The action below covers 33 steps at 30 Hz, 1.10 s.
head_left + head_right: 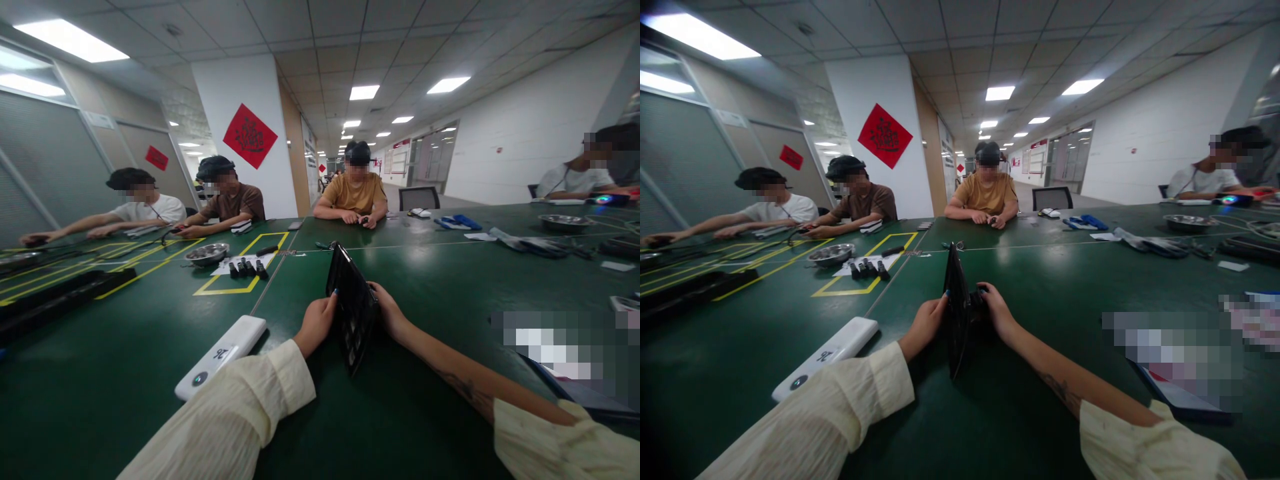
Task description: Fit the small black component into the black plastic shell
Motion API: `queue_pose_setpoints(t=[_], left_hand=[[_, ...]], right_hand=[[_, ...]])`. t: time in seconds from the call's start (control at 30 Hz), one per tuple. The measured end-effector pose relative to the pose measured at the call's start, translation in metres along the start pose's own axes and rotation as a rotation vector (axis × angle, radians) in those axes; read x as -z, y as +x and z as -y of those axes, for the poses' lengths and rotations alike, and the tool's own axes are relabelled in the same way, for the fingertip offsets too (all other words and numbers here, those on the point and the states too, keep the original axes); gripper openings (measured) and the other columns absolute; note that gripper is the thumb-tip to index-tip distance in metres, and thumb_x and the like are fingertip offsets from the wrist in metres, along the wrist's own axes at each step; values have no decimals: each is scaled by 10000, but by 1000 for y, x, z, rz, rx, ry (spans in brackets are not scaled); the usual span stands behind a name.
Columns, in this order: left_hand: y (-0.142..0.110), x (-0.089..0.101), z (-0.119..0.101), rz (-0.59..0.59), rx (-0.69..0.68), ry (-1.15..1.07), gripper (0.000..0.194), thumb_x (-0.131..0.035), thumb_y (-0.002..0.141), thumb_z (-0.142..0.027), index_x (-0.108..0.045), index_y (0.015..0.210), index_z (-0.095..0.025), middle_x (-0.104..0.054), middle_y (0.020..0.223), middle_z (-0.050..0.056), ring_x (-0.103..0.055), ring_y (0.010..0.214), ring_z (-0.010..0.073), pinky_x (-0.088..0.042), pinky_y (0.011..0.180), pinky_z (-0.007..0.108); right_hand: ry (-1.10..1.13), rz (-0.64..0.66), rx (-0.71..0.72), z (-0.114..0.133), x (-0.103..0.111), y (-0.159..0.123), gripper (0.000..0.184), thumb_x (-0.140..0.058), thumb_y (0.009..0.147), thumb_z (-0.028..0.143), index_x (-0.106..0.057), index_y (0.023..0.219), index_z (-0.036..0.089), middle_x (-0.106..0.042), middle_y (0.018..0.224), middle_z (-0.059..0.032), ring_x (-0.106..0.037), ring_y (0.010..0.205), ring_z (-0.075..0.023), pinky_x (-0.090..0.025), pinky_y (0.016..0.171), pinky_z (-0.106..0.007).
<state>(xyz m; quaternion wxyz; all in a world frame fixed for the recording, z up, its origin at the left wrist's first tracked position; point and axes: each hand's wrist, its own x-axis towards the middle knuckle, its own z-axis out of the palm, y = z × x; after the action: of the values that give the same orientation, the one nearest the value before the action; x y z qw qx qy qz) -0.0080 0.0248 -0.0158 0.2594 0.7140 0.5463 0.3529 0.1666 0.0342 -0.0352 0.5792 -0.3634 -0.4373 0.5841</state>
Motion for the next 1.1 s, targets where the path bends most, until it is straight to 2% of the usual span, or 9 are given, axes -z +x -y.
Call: queue_pose_setpoints(t=[0.23,0.37,0.67,0.9,1.1], left_hand=[[-2,2,-4,-16,16,61,506,-275,805,-485,-520,545,-126,-424,516,8,-412,528,125,-283,486,228],[-4,2,-8,-20,21,107,483,-274,814,-445,-550,580,-127,-486,547,21,-457,554,137,-302,507,229],[-7,4,-13,-4,-29,198,407,-271,814,-360,-539,599,-142,-534,592,30,-502,586,145,-318,542,233],[-8,5,-15,1,-49,211,415,-274,828,-354,-569,628,-139,-558,612,35,-515,605,146,-327,554,226],[-7,1,-10,-23,-16,193,568,-183,859,-460,-568,607,-127,-530,588,44,-490,573,143,-304,519,228]], right_hand=[[16,15,16,-4,1,2,317,-541,666,295,-531,980,245,-620,768,26,-589,755,-182,-452,644,-291],[8,21,11,-3,1,1,310,-529,683,304,-524,986,244,-603,711,32,-587,709,-177,-450,642,-297],[-10,-4,32,-1,-2,0,297,-526,676,295,-545,968,240,-590,696,27,-583,738,-183,-448,680,-307],[0,-11,34,0,-2,-1,296,-528,674,297,-540,963,232,-595,688,26,-581,786,-186,-445,727,-308],[-13,-10,62,-1,-2,-1,291,-532,666,293,-552,950,233,-610,696,10,-577,846,-203,-447,744,-315]])
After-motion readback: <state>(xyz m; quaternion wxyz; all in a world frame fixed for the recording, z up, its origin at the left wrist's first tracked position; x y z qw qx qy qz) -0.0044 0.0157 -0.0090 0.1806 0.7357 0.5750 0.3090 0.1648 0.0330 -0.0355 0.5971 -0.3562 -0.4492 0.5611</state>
